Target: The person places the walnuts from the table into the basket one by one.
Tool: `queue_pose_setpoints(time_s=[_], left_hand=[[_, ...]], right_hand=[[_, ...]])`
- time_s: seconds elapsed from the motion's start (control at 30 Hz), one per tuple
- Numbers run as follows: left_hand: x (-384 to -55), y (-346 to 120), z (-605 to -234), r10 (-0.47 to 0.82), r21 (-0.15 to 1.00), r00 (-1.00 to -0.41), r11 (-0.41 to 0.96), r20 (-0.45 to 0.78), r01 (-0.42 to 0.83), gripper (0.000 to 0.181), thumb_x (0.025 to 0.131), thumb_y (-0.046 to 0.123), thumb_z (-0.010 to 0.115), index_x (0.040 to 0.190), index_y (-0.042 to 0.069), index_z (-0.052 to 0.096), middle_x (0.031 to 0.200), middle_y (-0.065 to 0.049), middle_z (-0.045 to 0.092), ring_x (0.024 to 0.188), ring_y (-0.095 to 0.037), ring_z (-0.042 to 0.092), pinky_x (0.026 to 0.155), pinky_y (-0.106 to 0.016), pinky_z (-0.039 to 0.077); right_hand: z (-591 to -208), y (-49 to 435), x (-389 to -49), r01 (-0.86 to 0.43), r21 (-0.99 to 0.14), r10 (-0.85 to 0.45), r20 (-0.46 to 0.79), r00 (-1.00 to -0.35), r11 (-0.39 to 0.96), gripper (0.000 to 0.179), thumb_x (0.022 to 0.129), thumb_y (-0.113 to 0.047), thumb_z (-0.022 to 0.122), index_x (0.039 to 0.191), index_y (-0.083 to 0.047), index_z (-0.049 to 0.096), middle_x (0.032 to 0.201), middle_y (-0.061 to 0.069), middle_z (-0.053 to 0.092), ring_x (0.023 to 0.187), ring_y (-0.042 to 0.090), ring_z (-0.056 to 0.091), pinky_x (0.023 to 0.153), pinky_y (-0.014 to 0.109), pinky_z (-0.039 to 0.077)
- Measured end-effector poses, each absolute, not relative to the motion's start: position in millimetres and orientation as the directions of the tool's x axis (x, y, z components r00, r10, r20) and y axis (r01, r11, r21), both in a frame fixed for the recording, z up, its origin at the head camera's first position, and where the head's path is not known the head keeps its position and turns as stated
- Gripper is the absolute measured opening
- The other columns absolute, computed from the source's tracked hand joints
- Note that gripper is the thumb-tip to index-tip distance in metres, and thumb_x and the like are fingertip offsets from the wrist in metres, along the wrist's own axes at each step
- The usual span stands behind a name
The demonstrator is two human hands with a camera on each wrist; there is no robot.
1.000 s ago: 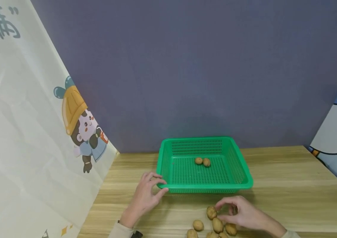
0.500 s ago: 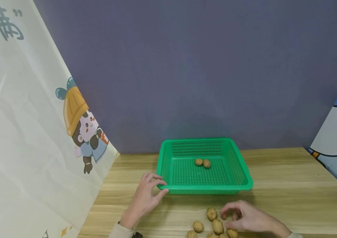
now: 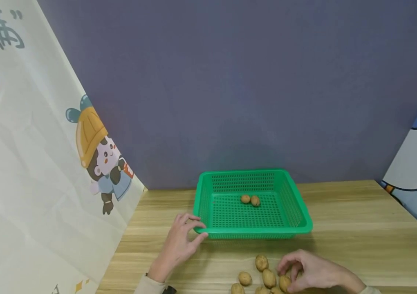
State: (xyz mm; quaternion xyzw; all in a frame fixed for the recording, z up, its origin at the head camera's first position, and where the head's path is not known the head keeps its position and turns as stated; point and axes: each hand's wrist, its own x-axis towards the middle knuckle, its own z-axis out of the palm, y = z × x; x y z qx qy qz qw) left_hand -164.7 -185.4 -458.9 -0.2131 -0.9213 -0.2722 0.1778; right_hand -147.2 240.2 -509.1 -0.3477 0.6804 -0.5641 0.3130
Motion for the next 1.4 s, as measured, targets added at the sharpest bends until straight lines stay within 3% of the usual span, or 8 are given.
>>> queue_pose_setpoints(time_s=[0.47,0.8,1.03,1.4], left_hand=[[-164.8,-185.6,-457.8,0.294,0.434,-0.85,0.759,0.437,0.486,0.017,0.089,0.028,0.086,0.104,0.022,0.079,0.123,-0.006,0.072,0.121,-0.024,0.058,0.102,-0.05,0.054],[-164.6,-185.9,-457.7,0.296,0.435,-0.85,0.758,0.435,0.487,0.017,0.089,0.028,0.086,0.103,0.022,0.079,0.122,-0.006,0.072,0.121,-0.024,0.058,0.102,-0.05,0.053],[-165.1,-186.0,-457.7,0.302,0.429,-0.84,0.752,0.45,0.5,0.016,0.089,0.028,0.086,0.102,0.022,0.079,0.121,-0.006,0.072,0.12,-0.023,0.058,0.101,-0.049,0.054],[-164.5,-186.2,-456.8,0.299,0.438,-0.852,0.755,0.43,0.487,0.015,0.09,0.029,0.085,0.103,0.023,0.078,0.122,-0.006,0.072,0.122,-0.024,0.058,0.102,-0.051,0.054]], right_hand=[[-508.7,241.4,-145.2,-0.136,-0.981,-0.815,-0.035,-0.579,0.139,0.027,0.094,-0.004,0.075,0.121,0.0,0.073,0.108,-0.003,0.076,0.088,0.004,0.072,0.073,0.024,0.06],[-490.8,242.4,-144.6,-0.168,-0.978,-0.783,0.007,-0.622,0.125,0.025,0.096,-0.002,0.073,0.121,-0.001,0.072,0.099,0.003,0.077,0.085,0.005,0.072,0.065,0.026,0.061],[-470.6,241.9,-149.8,-0.244,-0.965,-0.785,0.076,-0.615,0.097,0.028,0.097,0.001,0.071,0.125,0.0,0.07,0.106,0.005,0.076,0.09,0.006,0.072,0.069,0.03,0.065],[-433.9,236.8,-157.8,-0.226,-0.972,-0.799,0.082,-0.595,0.069,0.028,0.101,0.002,0.064,0.129,0.003,0.066,0.111,0.003,0.076,0.093,0.009,0.074,0.073,0.032,0.065]])
